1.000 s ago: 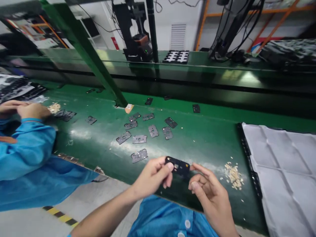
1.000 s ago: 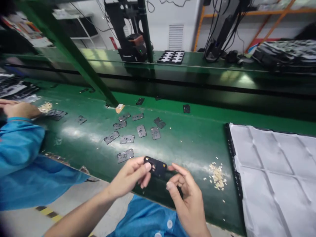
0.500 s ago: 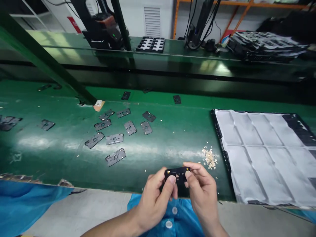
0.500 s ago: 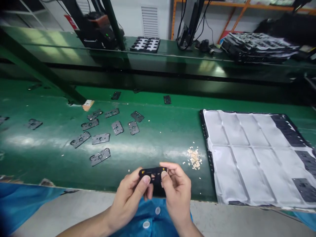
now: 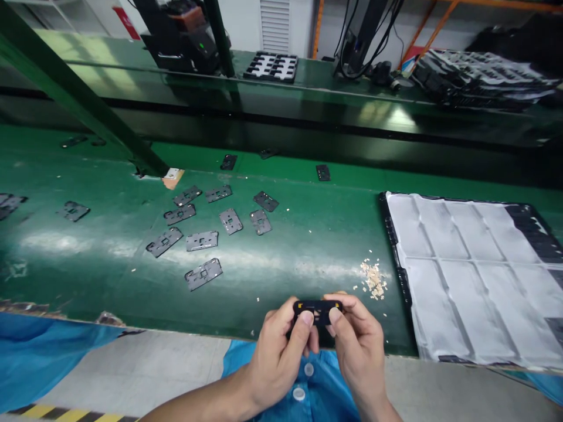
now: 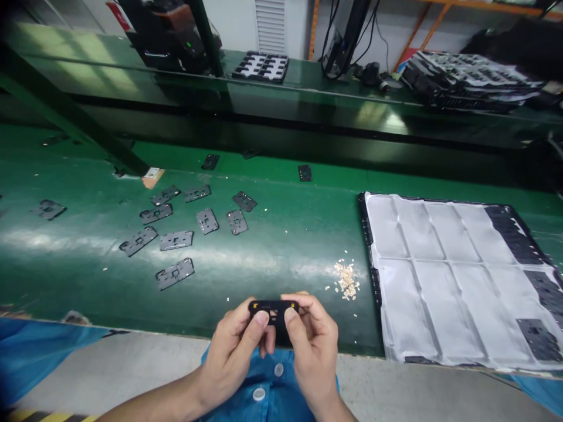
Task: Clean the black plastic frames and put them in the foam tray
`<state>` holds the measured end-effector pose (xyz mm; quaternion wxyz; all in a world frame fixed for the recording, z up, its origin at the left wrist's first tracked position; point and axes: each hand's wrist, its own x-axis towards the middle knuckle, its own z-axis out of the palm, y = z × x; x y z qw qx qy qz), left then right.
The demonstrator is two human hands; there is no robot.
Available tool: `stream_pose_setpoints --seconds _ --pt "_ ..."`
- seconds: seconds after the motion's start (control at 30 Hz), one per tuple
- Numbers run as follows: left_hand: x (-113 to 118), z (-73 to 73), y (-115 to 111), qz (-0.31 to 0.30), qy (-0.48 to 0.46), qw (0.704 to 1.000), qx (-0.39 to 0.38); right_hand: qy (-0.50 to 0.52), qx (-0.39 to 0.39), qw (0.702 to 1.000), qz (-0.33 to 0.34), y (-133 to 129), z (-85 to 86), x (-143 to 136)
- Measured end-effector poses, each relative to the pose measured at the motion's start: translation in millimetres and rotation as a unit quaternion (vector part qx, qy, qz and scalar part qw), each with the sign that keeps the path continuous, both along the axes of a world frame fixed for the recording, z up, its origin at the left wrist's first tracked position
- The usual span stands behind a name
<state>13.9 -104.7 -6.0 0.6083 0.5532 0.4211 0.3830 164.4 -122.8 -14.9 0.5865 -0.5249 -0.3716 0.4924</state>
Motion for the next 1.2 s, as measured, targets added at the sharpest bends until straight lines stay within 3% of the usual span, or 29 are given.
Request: stream_pose_setpoints --seconds 0.33,0.53,1.0,1.2 --pt "-5 -0.9 0 -0.028 0.027 0.999 0.009 -0.035 0.003 0.999 -0.036 1 -1.5 -4" --pt "-8 -1.2 1 -0.037 0.034 0.999 0.012 -0.031 0.004 0.999 -0.025 -1 0.8 -6" --pt "-10 6.7 2 -0.083 0.067 0.994 0.025 0.055 -0.054 0.996 -0.04 -3 -6.9 -4" --pt "-20 12.0 12 -0.107 0.065 0.992 -0.023 -0.03 -0.058 0.998 -0.013 -7 -3.4 -2"
